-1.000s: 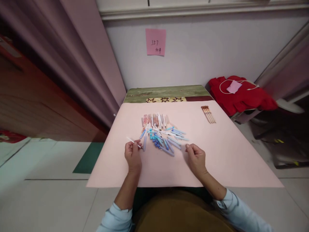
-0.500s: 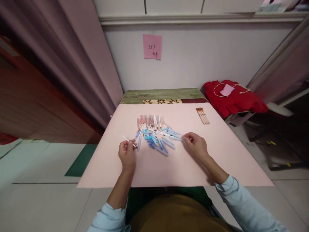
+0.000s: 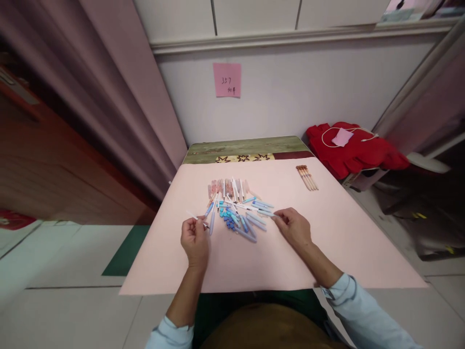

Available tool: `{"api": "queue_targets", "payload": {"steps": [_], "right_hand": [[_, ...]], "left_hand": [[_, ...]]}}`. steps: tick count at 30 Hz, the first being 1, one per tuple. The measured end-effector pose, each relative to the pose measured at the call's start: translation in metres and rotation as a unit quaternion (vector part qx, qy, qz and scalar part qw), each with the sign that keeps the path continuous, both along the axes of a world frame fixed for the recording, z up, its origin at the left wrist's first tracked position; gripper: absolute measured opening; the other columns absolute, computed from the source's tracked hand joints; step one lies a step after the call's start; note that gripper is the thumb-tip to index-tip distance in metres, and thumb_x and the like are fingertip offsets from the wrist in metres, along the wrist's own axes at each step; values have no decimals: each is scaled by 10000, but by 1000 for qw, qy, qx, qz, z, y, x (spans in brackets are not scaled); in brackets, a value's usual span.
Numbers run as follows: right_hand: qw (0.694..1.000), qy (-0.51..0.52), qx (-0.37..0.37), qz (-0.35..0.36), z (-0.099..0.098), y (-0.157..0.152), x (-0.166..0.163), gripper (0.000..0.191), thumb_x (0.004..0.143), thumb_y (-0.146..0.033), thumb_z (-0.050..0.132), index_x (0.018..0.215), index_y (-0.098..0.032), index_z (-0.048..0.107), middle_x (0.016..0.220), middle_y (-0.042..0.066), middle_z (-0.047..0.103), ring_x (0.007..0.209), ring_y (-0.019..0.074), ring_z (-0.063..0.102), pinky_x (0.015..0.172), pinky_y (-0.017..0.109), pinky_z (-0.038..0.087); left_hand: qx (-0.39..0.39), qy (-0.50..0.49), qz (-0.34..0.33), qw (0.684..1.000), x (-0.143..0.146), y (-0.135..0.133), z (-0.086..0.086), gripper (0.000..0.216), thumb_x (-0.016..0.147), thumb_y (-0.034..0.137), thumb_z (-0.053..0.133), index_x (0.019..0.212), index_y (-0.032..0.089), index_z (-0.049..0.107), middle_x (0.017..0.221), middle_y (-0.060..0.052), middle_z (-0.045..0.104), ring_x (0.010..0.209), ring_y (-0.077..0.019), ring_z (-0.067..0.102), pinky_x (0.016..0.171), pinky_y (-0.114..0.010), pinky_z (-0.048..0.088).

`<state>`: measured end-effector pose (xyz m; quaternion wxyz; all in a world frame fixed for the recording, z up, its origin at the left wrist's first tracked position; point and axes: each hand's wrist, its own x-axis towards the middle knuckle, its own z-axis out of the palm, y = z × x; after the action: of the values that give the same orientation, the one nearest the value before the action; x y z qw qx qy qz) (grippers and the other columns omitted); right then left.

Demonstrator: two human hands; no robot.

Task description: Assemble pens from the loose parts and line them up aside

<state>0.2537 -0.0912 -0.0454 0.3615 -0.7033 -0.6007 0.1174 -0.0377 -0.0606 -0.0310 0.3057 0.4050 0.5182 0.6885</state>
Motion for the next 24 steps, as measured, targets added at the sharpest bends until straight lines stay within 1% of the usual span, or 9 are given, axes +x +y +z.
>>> {"api": "queue_targets", "payload": {"steps": [4, 7, 10, 13, 18, 21, 24], "right_hand": [[999, 32, 13, -16, -1, 0, 1, 276, 825, -493, 595, 840, -254, 732, 813, 18, 684, 658, 159, 593, 595, 281, 415], [998, 51, 12, -21, 1, 0, 1, 274, 820, -497, 604, 839, -255, 731, 789, 18, 688, 641, 163, 589, 589, 280, 422], [997, 75, 23, -23, 2, -1, 1, 298, 816, -510, 604, 828, -240, 730, 784, 32, 691, 629, 166, 584, 583, 280, 432], [993, 109, 32, -28, 2, -1, 2, 312, 816, -509, 602, 841, -223, 725, 807, 43, 695, 629, 164, 580, 594, 280, 450], [990, 134, 36, -32, 1, -1, 4, 280, 830, -454, 599, 903, -211, 718, 825, 43, 688, 629, 159, 562, 610, 285, 459], [989, 135, 48, -34, 0, -1, 5, 287, 837, -439, 581, 930, -203, 716, 859, 49, 691, 644, 159, 561, 637, 295, 469], [987, 144, 65, -38, 0, -1, 5, 311, 848, -445, 557, 944, -193, 712, 898, 59, 699, 670, 163, 570, 664, 302, 476]], "left_hand": [[32, 31, 0, 999, 10, 11, 19, 175, 846, 332, 629, 865, 179, 546, 880, -49, 696, 629, -102, 561, 625, -233, 468], [44, -3, -24, 999, 23, 30, 27, 194, 832, 337, 642, 863, 179, 534, 838, -41, 698, 579, -95, 558, 608, -239, 474], [40, -83, -40, 995, 38, 45, 26, 234, 811, 355, 652, 853, 182, 500, 755, -20, 690, 494, -92, 552, 535, -236, 462], [17, -143, -86, 986, 50, 47, 21, 265, 782, 358, 681, 849, 175, 501, 714, -13, 685, 464, -96, 564, 492, -227, 449], [-38, -175, -193, 965, 54, 34, 20, 295, 723, 320, 755, 835, 167, 528, 733, -29, 703, 520, -125, 621, 519, -248, 500], [-56, -197, -233, 951, 52, 31, 21, 302, 702, 305, 777, 839, 168, 545, 755, -29, 705, 556, -127, 637, 543, -253, 525], [-62, -229, -271, 933, 48, 33, 20, 286, 719, 324, 764, 862, 173, 567, 788, -29, 697, 605, -123, 642, 574, -254, 545]]}}
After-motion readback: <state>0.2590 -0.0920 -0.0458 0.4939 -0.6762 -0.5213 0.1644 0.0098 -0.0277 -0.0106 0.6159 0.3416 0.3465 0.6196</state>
